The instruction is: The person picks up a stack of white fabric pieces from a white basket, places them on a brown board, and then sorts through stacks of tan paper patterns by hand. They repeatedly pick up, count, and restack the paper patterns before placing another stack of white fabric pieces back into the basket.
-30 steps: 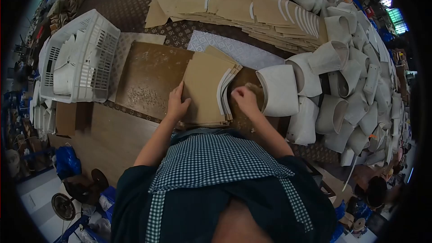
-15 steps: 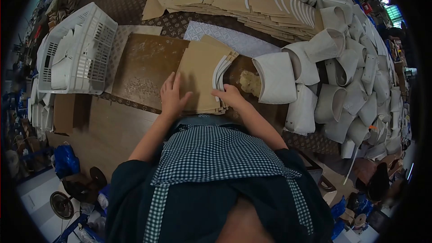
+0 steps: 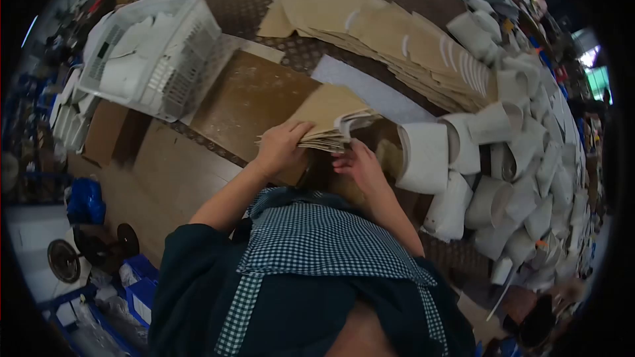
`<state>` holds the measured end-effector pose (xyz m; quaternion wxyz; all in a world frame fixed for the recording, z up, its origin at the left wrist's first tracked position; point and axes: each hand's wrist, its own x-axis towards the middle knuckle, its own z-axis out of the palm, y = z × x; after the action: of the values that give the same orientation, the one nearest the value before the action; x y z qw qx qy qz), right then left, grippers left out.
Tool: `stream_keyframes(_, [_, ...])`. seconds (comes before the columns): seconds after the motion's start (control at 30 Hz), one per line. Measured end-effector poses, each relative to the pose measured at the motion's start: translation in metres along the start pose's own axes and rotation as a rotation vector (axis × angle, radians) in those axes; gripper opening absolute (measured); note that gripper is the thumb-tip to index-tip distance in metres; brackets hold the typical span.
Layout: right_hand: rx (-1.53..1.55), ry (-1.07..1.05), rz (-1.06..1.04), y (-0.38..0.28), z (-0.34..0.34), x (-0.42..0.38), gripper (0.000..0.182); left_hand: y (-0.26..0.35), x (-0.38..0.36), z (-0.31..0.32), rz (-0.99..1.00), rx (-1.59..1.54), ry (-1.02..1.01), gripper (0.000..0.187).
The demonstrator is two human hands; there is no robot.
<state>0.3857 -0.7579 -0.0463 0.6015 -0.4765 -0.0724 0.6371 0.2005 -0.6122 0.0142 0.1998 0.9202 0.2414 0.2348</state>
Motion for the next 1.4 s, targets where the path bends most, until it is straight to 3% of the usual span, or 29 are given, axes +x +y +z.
stream_keyframes(0.03, [-0.097, -0.009, -0.068, -0.001, -0.009, -0.001, 0.047, 0.000, 0.009, -0.020, 0.034, 0.033, -0.011, 0.043])
stream_keyframes(0.1, [-0.379, 0.235, -0.222, 0.003, -0.010, -0.008, 0.056, 0.006, 0.023, -0.060, 0.079, 0.062, -0.058, 0.043])
stream_keyframes(0.17, [-0.268, 0.159, -0.346, -0.010, 0.021, -0.026, 0.072, 0.020, 0.037, -0.108, 0.152, 0.041, -0.132, 0.044])
stream_keyframes(0.27, [-0.626, 0.125, -0.626, -0.014, 0.026, -0.005, 0.081, 0.034, 0.042, -0.169, 0.262, -0.065, -0.162, 0.045])
stream_keyframes(0.33, [-0.846, 0.103, -0.934, -0.025, 0.026, 0.013, 0.069, 0.033, 0.040, -0.207, 0.270, -0.182, -0.198, 0.045])
stream_keyframes(0.43, [-0.004, -0.088, -0.669, -0.034, 0.054, 0.007, 0.072, 0.008, 0.031, -0.251, 0.231, -0.342, -0.178, 0.045])
stream_keyframes(0.53, [-0.282, -0.203, -0.599, -0.042, 0.116, -0.027, 0.073, -0.036, 0.018, -0.281, 0.122, -0.456, -0.113, 0.039])
stream_keyframes(0.63, [-0.426, -0.225, -0.585, -0.030, 0.184, -0.013, 0.072, -0.096, 0.009, -0.314, -0.049, -0.476, -0.172, 0.040])
stream_keyframes(0.7, [-0.336, -0.142, -0.654, -0.021, 0.230, 0.013, 0.068, -0.137, 0.005, -0.333, -0.245, -0.644, -0.119, 0.042])
stream_keyframes(0.8, [-0.232, 0.001, -0.396, -0.023, 0.303, 0.051, 0.057, -0.198, 0.008, -0.374, -0.520, -0.763, -0.149, 0.047])
stream_keyframes(0.93, [-0.137, -0.169, -0.334, -0.033, 0.403, 0.120, 0.053, -0.285, 0.021, -0.428, -0.674, -0.767, -0.035, 0.055])
stream_keyframes(1.07, [-0.148, -0.256, -0.291, -0.026, 0.468, 0.197, 0.051, -0.394, 0.042, -0.470, -0.803, -0.655, -0.057, 0.056])
stream_keyframes(1.2, [-0.130, -0.298, -0.407, -0.034, 0.511, 0.254, 0.048, -0.457, 0.074, -0.482, -0.740, -0.711, -0.093, 0.049])
stream_keyframes(1.3, [-0.205, -0.215, -0.397, -0.046, 0.520, 0.284, 0.054, -0.497, 0.107, -0.475, -0.763, -0.739, -0.111, 0.058])
stream_keyframes(1.4, [-0.613, 0.096, -0.870, -0.051, 0.515, 0.295, 0.062, -0.539, 0.138, -0.441, -0.853, -0.474, -0.105, 0.067])
